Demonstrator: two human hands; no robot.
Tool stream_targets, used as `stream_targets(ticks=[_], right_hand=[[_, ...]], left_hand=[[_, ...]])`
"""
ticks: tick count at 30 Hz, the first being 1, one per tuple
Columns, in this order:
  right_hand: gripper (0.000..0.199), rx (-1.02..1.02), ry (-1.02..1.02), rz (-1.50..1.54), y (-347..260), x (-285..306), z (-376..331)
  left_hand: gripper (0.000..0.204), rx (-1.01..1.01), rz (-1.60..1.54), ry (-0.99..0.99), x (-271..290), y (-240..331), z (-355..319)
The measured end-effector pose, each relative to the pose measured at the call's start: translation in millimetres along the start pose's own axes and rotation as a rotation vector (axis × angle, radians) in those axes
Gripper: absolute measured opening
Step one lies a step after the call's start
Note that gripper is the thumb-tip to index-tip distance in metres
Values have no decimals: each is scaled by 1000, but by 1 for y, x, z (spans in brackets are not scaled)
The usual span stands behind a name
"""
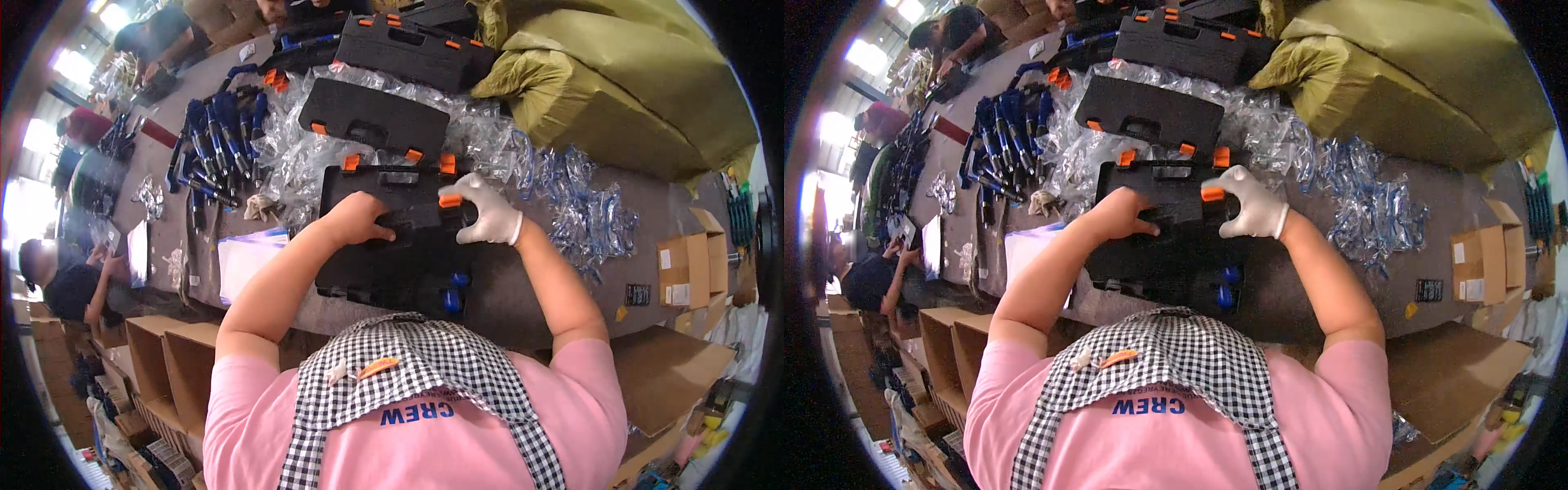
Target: Packing manual tools into protective cases with instructions and then placing the cases into cardboard boxes.
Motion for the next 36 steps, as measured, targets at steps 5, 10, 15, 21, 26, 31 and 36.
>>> stream_targets(ticks=[5, 10, 15, 21, 26, 31, 36], right_hand=[[59, -131, -200, 121, -7, 3, 9], [47, -87, -60, 167, -6, -4, 0], [41, -45, 12, 152, 2, -10, -8], [36, -4, 57, 83, -8, -5, -8], [38, 93, 44, 18, -24, -13, -15], [40, 355, 33, -173, -95, -22, -10], [54, 562, 36, -407, -181, -24, -21]], left_hand=[[58, 126, -83, -3, 1, -16, -22], [83, 246, -372, 99, -9, -63, -85], [71, 67, -504, 454, -53, -69, -94], [65, -116, -245, 741, -66, -58, -102], [94, 133, -424, 318, -24, -35, -119], [47, -4, -166, 264, 0, 34, -84], [33, 35, -663, -138, 29, 64, -155]])
Point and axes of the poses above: each hand's wrist, its own z-axis towards the middle knuckle, its own x-axis out of the back of the hand, y = z × x, the point moved 1 cm from there along z, towards the middle knuckle, and after that the axes turned 7 degrees about z, right-handed, at the moved point
